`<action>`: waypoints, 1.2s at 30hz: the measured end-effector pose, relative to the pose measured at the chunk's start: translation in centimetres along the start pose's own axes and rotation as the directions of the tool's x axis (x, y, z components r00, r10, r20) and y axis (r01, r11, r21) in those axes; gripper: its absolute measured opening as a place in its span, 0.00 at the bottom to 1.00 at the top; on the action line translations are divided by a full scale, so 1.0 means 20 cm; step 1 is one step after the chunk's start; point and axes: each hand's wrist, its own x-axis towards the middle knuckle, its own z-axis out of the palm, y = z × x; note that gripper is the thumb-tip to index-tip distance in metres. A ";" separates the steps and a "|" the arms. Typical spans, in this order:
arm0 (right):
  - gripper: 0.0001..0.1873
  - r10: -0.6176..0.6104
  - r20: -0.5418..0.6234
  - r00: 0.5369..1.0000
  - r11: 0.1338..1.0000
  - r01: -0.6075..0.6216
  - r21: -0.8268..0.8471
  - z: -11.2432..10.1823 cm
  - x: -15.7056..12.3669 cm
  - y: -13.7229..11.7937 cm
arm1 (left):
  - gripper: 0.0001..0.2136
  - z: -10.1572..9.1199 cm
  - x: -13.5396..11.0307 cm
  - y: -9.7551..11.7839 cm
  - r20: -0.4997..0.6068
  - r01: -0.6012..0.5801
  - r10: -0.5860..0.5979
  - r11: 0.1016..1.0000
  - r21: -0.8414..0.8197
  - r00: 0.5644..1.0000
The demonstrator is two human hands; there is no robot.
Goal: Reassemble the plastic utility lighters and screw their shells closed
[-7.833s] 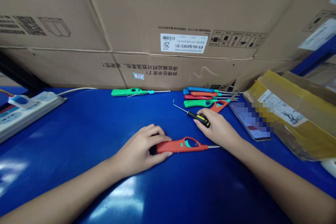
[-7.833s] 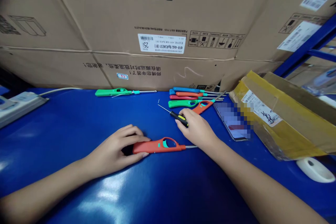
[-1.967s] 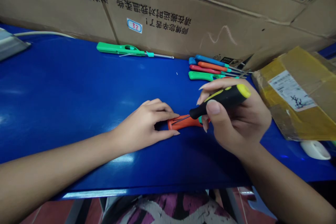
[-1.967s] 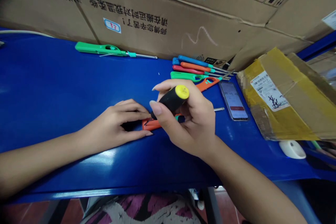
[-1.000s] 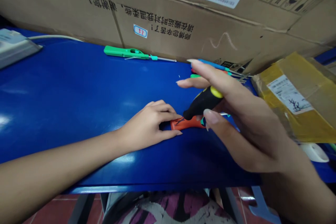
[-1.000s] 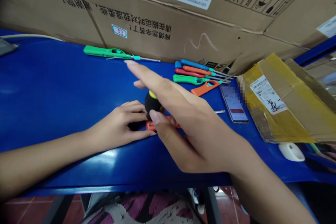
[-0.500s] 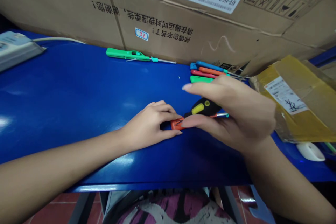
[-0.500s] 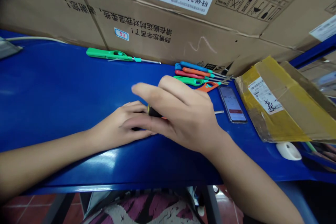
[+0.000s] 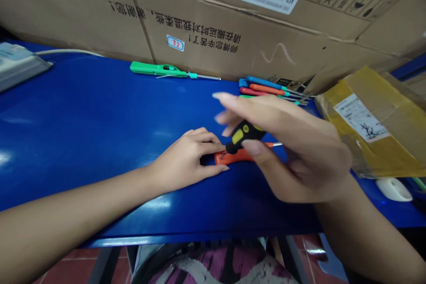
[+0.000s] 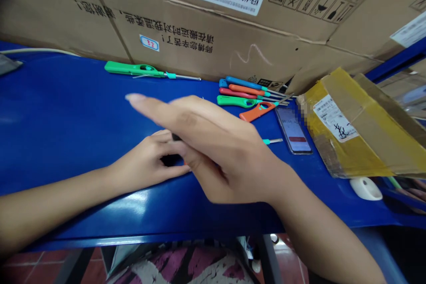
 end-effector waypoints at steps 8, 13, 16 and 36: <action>0.25 0.071 0.075 0.995 0.996 -0.074 0.045 0.01 0.00 0.01 | 0.10 0.00 0.01 0.00 0.017 -0.002 0.002 1.000 0.011 1.000; 0.17 -0.001 -0.139 0.990 0.995 -0.014 -0.101 0.02 0.00 0.02 | 0.09 0.00 0.00 0.01 0.020 0.026 -0.026 1.000 -0.005 0.999; 0.24 0.065 0.022 0.998 0.997 -0.066 0.041 0.00 0.00 0.02 | 0.11 0.00 0.00 0.00 0.009 -0.001 0.001 1.000 0.001 1.000; 0.21 0.040 -0.054 0.998 0.999 -0.040 0.012 0.02 0.01 0.01 | 0.08 0.00 0.00 0.01 0.004 0.006 -0.006 1.000 -0.013 1.000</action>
